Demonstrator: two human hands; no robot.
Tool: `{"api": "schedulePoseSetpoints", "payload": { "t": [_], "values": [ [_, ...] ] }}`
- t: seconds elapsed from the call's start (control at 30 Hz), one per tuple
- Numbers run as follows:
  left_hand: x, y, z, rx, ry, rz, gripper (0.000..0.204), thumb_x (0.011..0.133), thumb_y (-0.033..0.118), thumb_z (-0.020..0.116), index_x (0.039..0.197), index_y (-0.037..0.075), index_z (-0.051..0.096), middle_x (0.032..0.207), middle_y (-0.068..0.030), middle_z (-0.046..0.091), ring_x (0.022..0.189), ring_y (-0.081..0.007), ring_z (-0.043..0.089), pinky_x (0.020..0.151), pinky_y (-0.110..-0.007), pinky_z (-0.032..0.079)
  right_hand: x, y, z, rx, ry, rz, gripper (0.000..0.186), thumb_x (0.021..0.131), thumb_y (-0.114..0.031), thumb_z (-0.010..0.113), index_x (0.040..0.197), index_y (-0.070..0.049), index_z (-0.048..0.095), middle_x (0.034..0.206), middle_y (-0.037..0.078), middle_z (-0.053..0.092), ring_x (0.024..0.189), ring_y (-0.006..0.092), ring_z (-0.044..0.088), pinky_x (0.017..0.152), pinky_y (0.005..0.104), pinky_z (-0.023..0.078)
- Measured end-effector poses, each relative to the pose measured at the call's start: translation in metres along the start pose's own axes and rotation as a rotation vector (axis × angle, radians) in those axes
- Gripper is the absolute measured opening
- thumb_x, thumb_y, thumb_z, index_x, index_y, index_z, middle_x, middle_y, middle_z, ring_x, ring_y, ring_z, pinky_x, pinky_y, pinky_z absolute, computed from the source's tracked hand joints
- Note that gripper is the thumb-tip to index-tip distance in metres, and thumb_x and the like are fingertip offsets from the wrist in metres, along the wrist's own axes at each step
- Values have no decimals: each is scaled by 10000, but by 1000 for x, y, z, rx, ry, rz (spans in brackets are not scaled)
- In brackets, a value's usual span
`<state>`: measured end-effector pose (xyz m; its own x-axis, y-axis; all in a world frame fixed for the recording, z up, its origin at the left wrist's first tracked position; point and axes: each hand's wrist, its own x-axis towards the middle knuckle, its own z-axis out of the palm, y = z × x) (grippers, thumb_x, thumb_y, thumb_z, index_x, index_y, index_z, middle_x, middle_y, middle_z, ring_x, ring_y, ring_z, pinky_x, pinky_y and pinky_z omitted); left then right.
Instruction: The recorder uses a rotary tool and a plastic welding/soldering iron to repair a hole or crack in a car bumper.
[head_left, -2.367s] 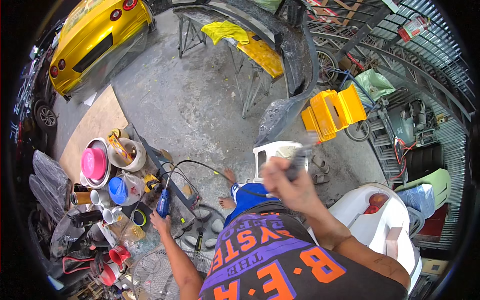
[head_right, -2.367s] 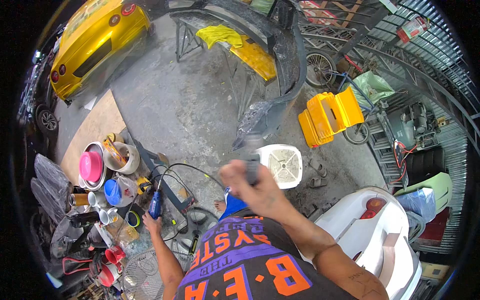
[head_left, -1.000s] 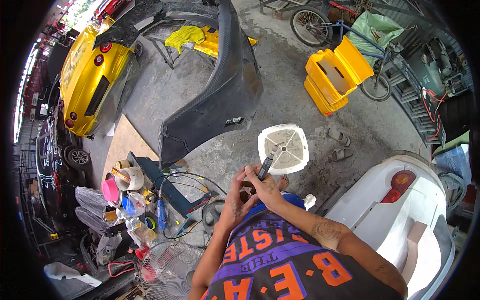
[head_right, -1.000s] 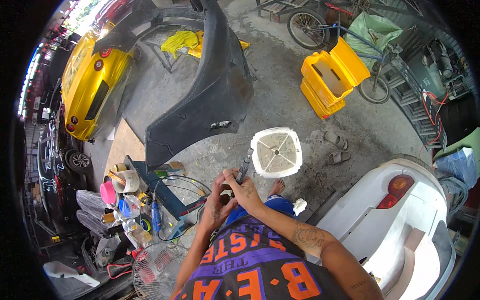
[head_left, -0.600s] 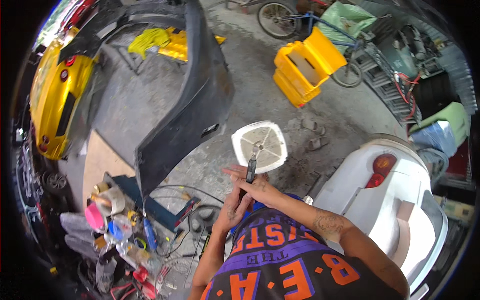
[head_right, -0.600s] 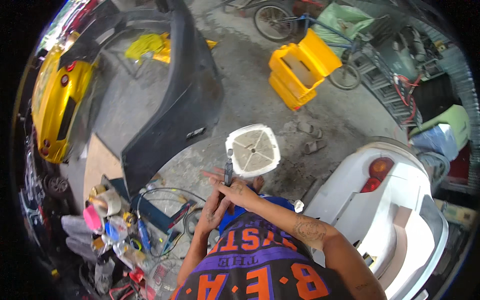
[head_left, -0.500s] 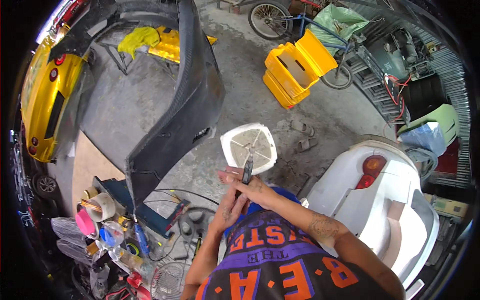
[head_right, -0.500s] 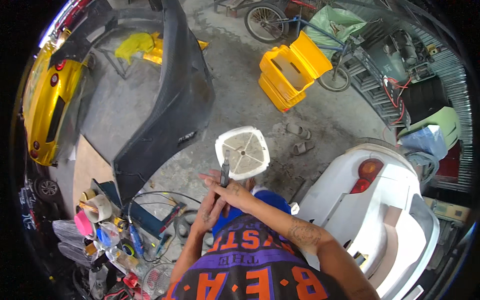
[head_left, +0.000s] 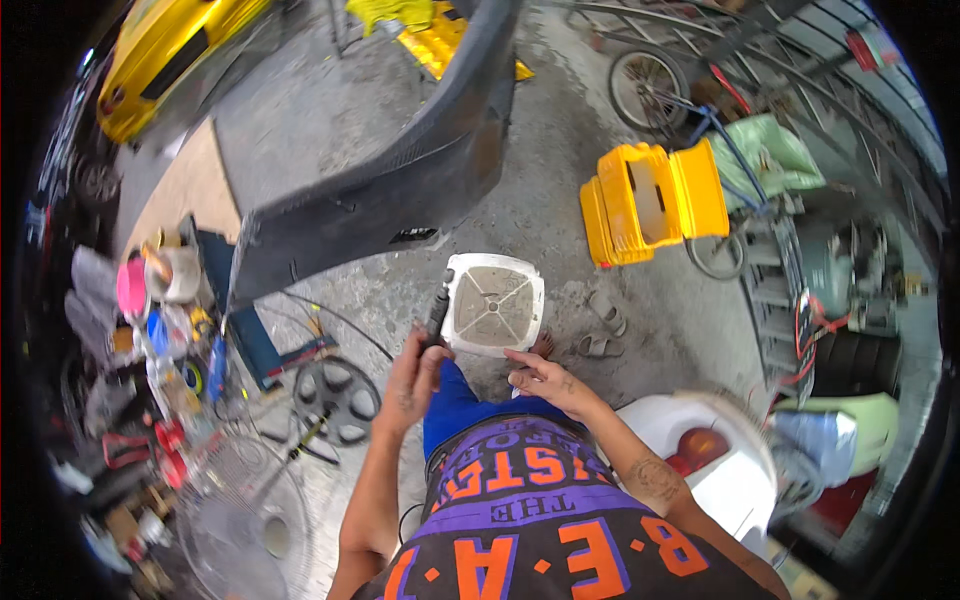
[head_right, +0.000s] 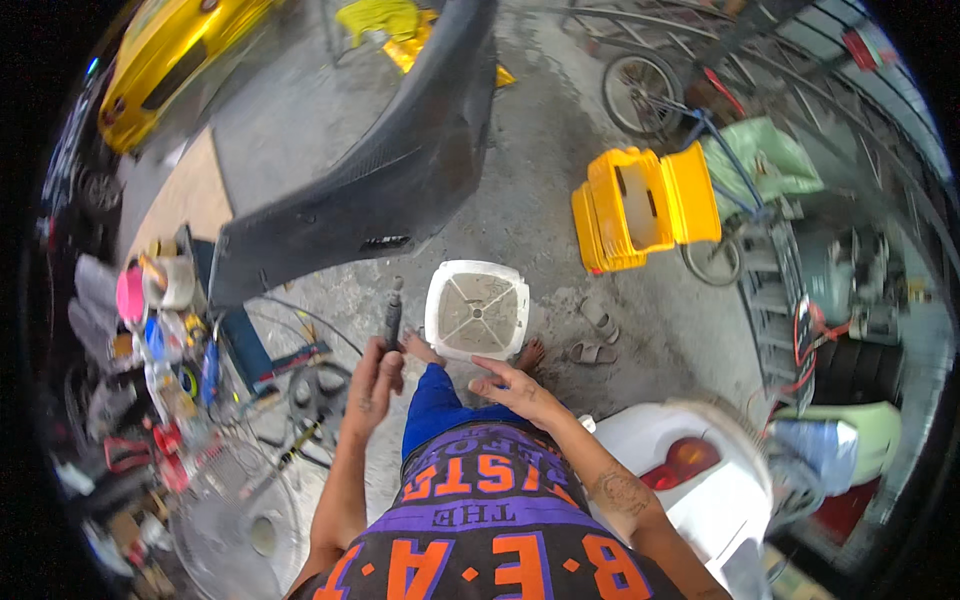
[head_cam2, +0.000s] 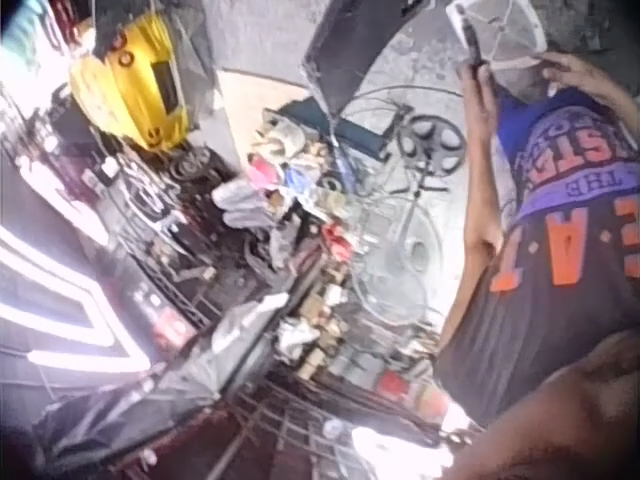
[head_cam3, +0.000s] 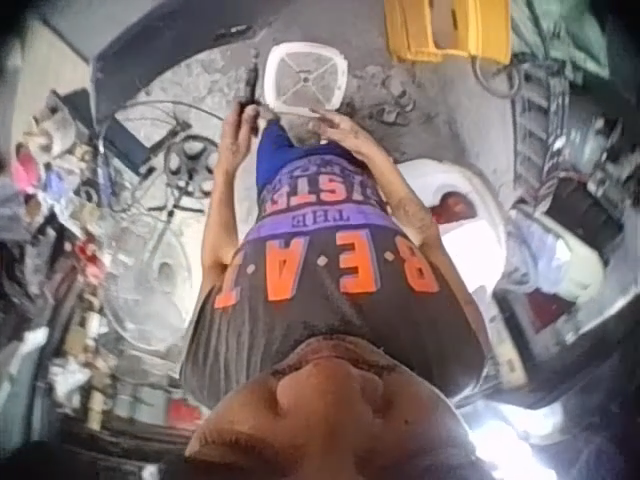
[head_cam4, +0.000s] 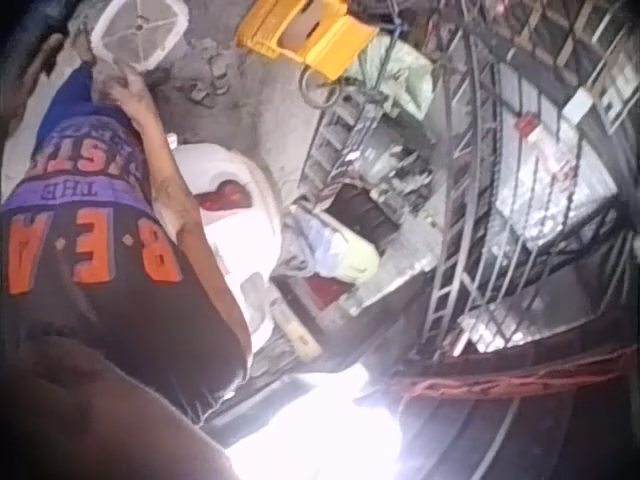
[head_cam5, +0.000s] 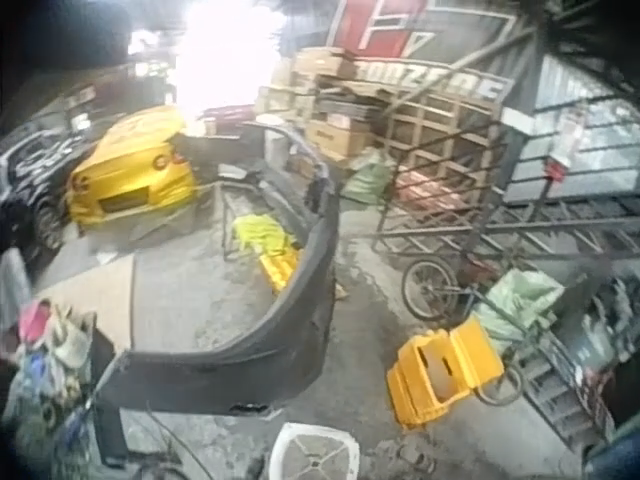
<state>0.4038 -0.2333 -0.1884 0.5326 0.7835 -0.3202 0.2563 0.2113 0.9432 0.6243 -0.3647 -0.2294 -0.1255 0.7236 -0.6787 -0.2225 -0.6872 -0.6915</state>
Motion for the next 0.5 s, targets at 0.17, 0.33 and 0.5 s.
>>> {"api": "schedulePoseSetpoints", "payload": {
  "t": [0.17,0.33,0.5],
  "values": [
    [-30,3,4,42,294,-99,267,994,269,464,1091,36,550,625,27,426,561,-53,419,512,-238,358,13,32,-62,-253,-82,198,587,857,-463,658,1288,-75,564,1111,90,640,970,168,596,863,284,473],
    [-46,-30,-1,148,368,73,301,994,285,458,1033,1,552,642,-28,476,572,-105,488,547,-256,409,31,65,-114,-624,-81,130,661,820,-511,664,1219,10,588,1087,164,665,1049,241,606,915,319,453],
    [-48,-62,-9,-5,592,73,330,995,305,455,1080,-5,531,637,-8,445,567,-91,472,531,-249,399,57,47,-128,-801,-33,59,647,806,-500,675,1150,46,619,1010,175,682,988,245,629,869,332,470]
  ]
}}
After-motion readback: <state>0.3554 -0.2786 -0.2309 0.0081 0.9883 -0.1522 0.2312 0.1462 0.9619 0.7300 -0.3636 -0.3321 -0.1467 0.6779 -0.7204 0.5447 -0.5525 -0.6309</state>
